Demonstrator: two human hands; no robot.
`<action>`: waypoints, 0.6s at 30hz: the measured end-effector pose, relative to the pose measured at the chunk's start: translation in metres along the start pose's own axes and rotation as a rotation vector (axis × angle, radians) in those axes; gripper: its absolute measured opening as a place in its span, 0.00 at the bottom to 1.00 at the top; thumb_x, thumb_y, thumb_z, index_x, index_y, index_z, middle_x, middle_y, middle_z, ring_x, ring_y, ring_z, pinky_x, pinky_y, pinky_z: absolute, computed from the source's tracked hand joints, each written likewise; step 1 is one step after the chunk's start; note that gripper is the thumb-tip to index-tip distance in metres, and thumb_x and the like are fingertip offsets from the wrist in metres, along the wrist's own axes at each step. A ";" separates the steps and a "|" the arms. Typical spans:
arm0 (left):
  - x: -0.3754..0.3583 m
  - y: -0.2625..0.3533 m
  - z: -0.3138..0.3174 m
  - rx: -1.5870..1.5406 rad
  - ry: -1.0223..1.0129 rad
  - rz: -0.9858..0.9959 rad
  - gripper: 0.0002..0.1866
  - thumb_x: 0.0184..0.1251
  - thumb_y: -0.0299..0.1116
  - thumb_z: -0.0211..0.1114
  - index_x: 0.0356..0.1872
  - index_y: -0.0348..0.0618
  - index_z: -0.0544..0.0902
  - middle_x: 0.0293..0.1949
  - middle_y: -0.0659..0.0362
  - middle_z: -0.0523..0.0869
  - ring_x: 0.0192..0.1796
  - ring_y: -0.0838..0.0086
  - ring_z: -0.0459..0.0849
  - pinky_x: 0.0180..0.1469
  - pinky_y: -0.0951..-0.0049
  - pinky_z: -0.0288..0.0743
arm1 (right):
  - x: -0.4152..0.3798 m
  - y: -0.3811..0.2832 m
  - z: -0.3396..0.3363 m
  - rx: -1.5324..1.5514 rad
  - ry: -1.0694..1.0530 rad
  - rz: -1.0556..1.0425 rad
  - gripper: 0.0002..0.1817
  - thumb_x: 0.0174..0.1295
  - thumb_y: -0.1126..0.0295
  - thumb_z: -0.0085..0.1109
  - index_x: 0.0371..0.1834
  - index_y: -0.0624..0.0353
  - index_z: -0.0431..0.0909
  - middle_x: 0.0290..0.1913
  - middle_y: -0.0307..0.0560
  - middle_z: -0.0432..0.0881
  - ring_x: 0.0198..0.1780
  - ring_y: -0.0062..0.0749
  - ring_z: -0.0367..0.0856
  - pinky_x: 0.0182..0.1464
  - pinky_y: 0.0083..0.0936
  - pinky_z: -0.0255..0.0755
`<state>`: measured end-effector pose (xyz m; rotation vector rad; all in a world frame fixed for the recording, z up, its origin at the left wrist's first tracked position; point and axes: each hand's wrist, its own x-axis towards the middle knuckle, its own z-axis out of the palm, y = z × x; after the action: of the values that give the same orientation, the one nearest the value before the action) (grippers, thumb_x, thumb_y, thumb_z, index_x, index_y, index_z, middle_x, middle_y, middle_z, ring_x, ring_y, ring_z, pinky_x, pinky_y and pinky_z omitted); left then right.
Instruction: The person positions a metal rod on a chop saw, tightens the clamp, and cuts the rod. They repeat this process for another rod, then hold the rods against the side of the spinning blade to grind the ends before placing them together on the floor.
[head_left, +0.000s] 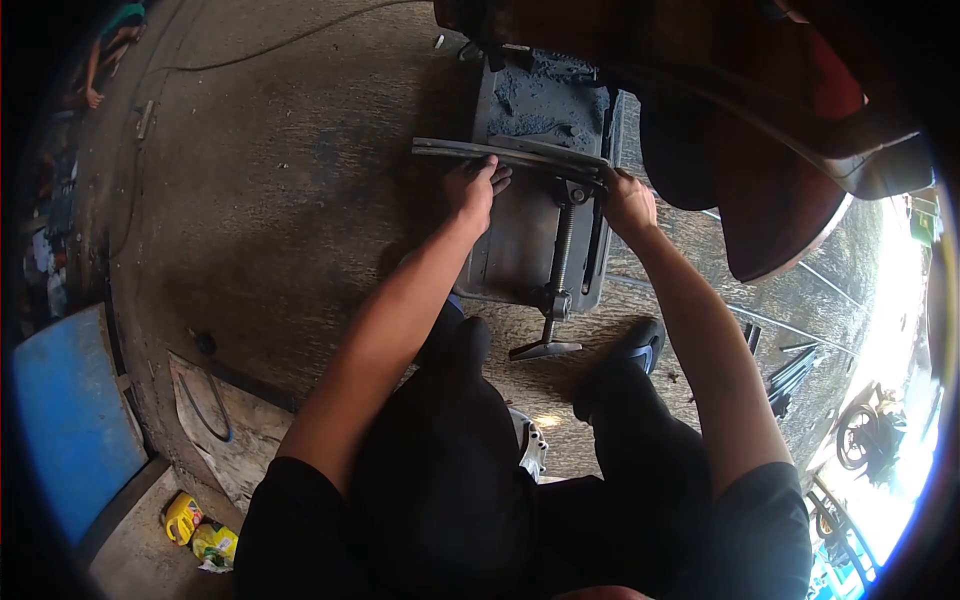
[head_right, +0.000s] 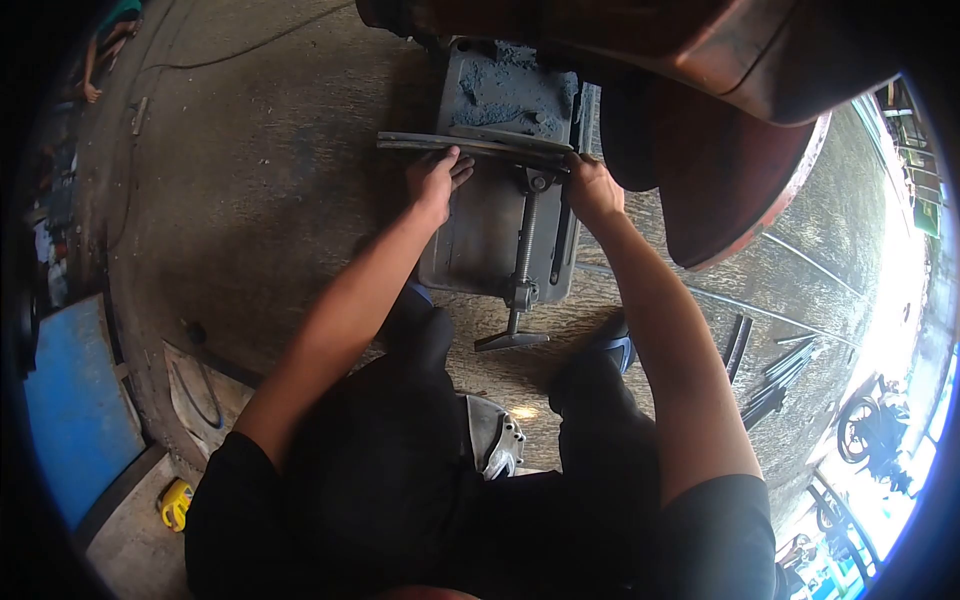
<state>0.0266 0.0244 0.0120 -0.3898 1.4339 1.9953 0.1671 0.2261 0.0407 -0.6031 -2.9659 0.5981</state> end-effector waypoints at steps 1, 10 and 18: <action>0.000 0.000 0.000 0.005 0.001 0.002 0.11 0.68 0.25 0.61 0.48 0.32 0.76 0.43 0.53 0.82 0.44 0.63 0.85 0.48 0.66 0.83 | 0.000 0.000 0.000 -0.006 -0.004 0.002 0.16 0.56 0.70 0.60 0.50 0.55 0.77 0.42 0.55 0.81 0.43 0.56 0.81 0.42 0.46 0.76; -0.002 -0.002 0.006 -0.035 0.071 0.043 0.09 0.67 0.24 0.62 0.46 0.34 0.77 0.40 0.55 0.82 0.39 0.66 0.85 0.43 0.68 0.84 | -0.001 0.004 0.006 -0.023 0.012 -0.036 0.16 0.56 0.73 0.55 0.49 0.56 0.77 0.42 0.56 0.80 0.42 0.57 0.81 0.41 0.47 0.76; -0.004 0.006 0.007 -0.018 0.095 0.016 0.07 0.67 0.24 0.62 0.43 0.37 0.76 0.37 0.56 0.82 0.35 0.69 0.86 0.38 0.70 0.84 | -0.001 0.004 0.009 -0.049 0.019 -0.051 0.16 0.55 0.74 0.52 0.48 0.57 0.77 0.42 0.57 0.80 0.41 0.58 0.81 0.41 0.47 0.76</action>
<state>0.0265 0.0285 0.0213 -0.4888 1.4818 2.0274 0.1683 0.2260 0.0308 -0.5313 -2.9766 0.5141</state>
